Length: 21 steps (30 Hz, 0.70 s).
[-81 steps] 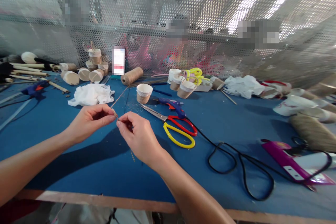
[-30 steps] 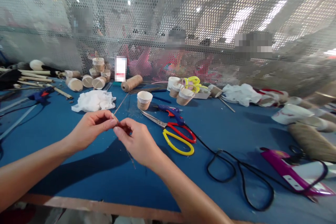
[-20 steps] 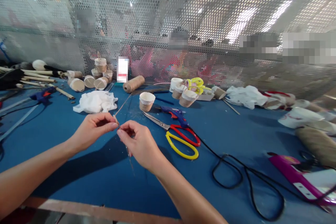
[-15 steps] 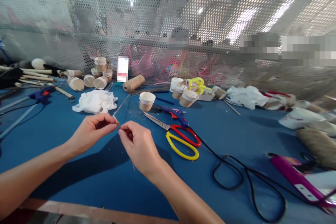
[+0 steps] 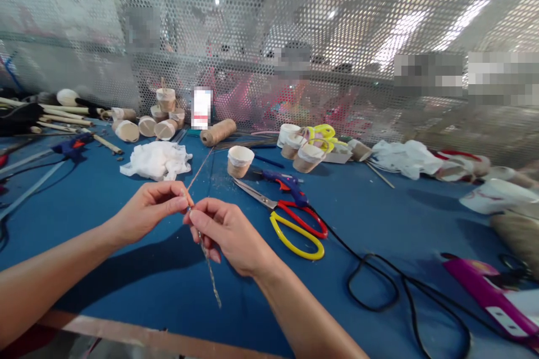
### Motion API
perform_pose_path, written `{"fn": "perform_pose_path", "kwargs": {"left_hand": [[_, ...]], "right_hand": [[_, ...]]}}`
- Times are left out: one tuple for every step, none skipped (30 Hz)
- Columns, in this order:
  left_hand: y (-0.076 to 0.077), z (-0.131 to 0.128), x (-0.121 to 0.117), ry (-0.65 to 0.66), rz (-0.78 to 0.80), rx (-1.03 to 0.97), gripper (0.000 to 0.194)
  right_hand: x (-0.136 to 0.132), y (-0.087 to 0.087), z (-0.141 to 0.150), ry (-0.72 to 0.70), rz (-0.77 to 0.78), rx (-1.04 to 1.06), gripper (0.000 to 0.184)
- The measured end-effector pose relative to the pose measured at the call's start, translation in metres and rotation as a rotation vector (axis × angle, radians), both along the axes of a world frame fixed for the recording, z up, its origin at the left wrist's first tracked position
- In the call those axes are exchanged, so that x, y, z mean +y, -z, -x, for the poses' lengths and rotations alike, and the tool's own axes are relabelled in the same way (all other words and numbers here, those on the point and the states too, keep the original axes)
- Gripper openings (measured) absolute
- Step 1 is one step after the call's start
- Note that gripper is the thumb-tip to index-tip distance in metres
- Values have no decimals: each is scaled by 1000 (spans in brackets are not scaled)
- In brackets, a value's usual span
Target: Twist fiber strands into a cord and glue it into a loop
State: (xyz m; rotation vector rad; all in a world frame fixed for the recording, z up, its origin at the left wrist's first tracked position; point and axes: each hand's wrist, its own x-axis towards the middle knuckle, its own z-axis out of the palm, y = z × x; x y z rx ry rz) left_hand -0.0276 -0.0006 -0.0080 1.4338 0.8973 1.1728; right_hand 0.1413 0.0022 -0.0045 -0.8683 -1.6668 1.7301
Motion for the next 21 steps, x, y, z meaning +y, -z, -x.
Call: {"fn": "perform_pose_path", "kwargs": {"left_hand": [[0, 0, 0, -29, -11, 31, 15], [1, 0, 0, -63, -20, 63, 15], [1, 0, 0, -97, -27, 92, 15], [2, -1, 0, -129, -32, 113, 15], [3, -1, -1, -158, -35, 127, 15], [4, -2, -1, -180, -34, 136, 15], [4, -2, -2, -194, -31, 143, 14], [4, -3, -2, -201, -28, 148, 13], [5, -3, -3, -204, -24, 151, 13], [4, -3, -4, -201, -22, 155, 13], [4, -4, -4, -198, -21, 161, 12], [4, -4, -4, -196, -21, 170, 12], [4, -4, -4, -196, -20, 181, 13], [4, -4, -4, -197, -17, 194, 13], [3, -5, -4, -199, -13, 203, 13], [3, -5, -5, -202, -6, 209, 14], [3, -5, -5, -206, 0, 209, 14], [3, -5, -5, -210, 9, 205, 14], [3, -5, -5, -211, 18, 197, 14], [3, -5, -5, -209, 27, 190, 15], [3, -4, -6, -203, 35, 185, 15]], "right_hand": [[0, 0, 1, 26, -11, -6, 26], [-1, 1, 2, 64, -42, -29, 24], [-2, 1, 3, 110, -91, -63, 23], [-3, 2, 5, 155, -153, -103, 21], [-4, 2, 7, 198, -228, -145, 19], [-5, 3, 8, 237, -314, -188, 18], [-6, 4, 9, 273, -412, -230, 17], [-6, 4, 10, 306, -514, -273, 16], [-6, 5, 10, 333, -612, -315, 16], [-6, 5, 10, 355, -700, -353, 16], [-6, 6, 10, 371, -776, -386, 16], [-6, 6, 10, 381, -835, -414, 16], [-6, 7, 10, 387, -883, -434, 17], [-5, 8, 11, 393, -921, -449, 18], [-5, 8, 11, 397, -951, -461, 18], [-5, 9, 11, 403, -974, -472, 18], [-5, 9, 12, 408, -991, -483, 19], [-5, 10, 13, 415, -1004, -493, 19], [-6, 10, 13, 421, -1012, -502, 20], [-6, 10, 14, 424, -1018, -507, 20], [-7, 10, 14, 424, -1022, -509, 20]]}}
